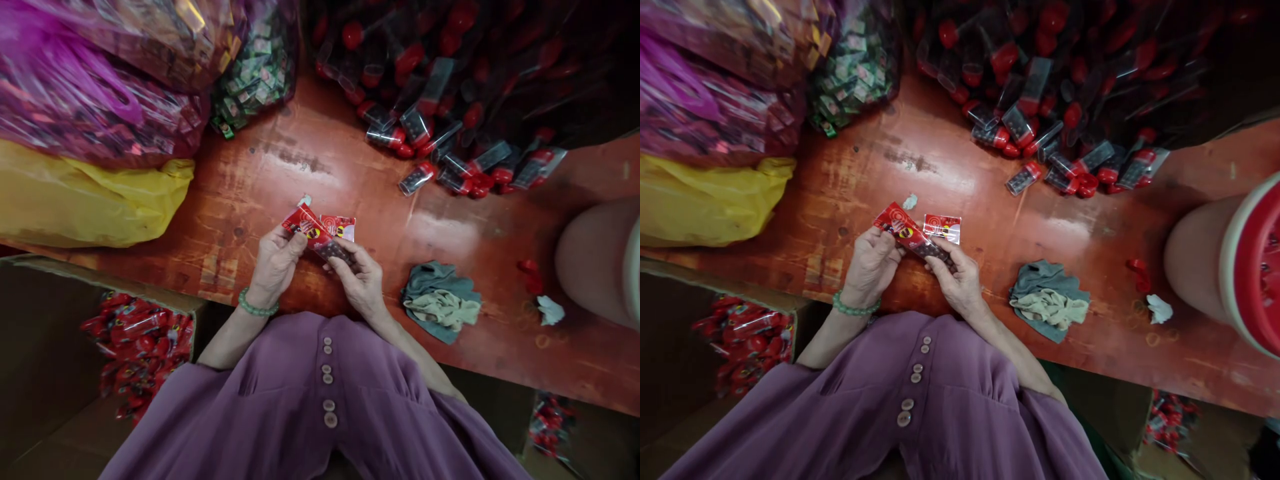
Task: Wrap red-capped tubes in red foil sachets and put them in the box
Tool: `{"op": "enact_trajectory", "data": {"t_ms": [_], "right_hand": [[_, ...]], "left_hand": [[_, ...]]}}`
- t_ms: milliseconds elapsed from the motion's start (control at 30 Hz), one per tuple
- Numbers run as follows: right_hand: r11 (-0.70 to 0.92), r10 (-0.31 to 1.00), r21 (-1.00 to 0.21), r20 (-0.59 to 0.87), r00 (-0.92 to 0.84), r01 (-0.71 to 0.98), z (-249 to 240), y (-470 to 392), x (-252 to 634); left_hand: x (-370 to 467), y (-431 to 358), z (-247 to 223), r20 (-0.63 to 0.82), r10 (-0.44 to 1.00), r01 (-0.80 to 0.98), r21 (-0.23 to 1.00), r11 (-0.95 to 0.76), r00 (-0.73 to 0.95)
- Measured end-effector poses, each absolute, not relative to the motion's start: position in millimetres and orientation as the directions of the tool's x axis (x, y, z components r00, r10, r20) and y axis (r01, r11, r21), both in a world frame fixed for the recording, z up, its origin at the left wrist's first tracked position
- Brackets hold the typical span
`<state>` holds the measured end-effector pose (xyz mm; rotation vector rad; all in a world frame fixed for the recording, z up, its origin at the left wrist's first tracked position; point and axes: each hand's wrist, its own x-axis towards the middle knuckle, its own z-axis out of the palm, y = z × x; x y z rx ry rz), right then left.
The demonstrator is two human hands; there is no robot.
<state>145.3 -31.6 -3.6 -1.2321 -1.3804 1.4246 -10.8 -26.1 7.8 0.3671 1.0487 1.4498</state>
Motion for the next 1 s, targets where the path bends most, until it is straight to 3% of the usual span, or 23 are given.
{"op": "enact_trajectory", "data": {"t_ms": [233,467,633,833,900,1000], "right_hand": [[0.115,0.972,-0.968,0.063,-0.227,0.224,2.7,-27.2,142.6],[-0.248,0.934,-0.969,-0.242,-0.264,0.014,3.3,-27.4,143.5],[-0.131,0.971,-0.991,-0.134,-0.198,0.026,8.1,-28.1,143.5],[0.135,0.980,-0.961,0.094,-0.175,0.240,15.3,-34.8,147.2],[0.124,0.983,-0.967,0.089,-0.163,0.224,16.6,-39.0,147.8],[-0.033,0.986,-0.996,-0.047,-0.162,0.084,17.9,-43.8,148.0]], "left_hand": [[3.4,-29.4,2.1,-0.449,0.881,-0.637,0.725,0.263,-0.148],[6.4,-25.8,9.3,-0.444,0.892,-0.656,0.699,0.285,-0.085],[9.5,-31.3,8.6,-0.452,0.880,-0.698,0.678,0.233,-0.145],[11.3,-38.1,11.6,-0.417,0.888,-0.679,0.711,0.185,-0.195],[11.5,-40.2,13.7,-0.409,0.893,-0.672,0.717,0.187,-0.189],[11.1,-43.7,15.8,-0.395,0.904,-0.655,0.730,0.198,-0.167]]}}
